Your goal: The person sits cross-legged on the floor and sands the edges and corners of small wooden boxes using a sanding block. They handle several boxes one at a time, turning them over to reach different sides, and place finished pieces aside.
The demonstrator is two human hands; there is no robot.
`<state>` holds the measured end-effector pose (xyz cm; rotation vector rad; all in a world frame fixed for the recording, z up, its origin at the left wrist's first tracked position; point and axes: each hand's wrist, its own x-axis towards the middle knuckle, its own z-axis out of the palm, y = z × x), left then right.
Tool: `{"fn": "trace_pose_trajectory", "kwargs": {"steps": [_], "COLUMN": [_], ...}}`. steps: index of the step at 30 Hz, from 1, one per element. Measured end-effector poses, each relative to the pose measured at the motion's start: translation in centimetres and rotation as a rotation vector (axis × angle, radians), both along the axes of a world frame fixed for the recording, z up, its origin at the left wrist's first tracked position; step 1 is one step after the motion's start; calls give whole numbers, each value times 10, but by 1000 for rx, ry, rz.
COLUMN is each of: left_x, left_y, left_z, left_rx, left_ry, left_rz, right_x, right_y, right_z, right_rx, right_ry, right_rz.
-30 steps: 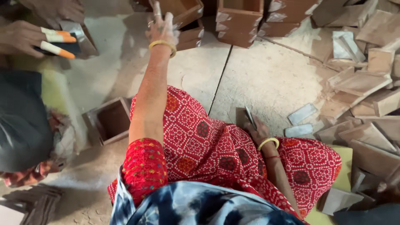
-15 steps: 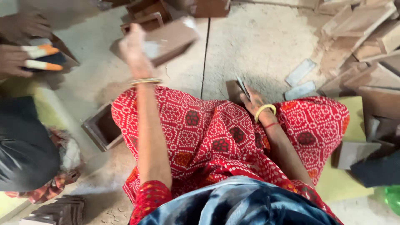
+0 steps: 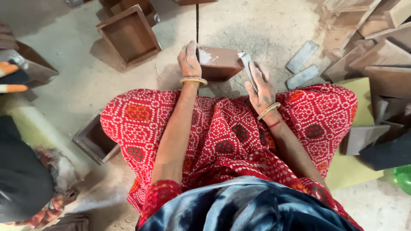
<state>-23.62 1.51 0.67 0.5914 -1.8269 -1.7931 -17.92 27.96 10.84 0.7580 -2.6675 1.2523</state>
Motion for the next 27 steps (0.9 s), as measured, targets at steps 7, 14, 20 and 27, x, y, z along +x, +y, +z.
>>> {"fn": "trace_pose_trajectory", "kwargs": {"steps": [7,14,20,27], "left_x": [-14,-30,-28,-28], "left_y": [-6,-22,-20,-19], "left_z": [-17,2,14,10], "left_rx": [88,-220,-370,-577], "left_ry": [-210,-306,-161,-30], "left_rz": [-68,-376,-396,-376], "right_x": [5,3,-6,5], "right_y": [-4,10,-4,-35], "right_z": [18,20,15,21], "right_rx": [171,246,-191,222], "right_ry": [142,210,-428,141], "right_rz": [-55,55,-133,78]}}
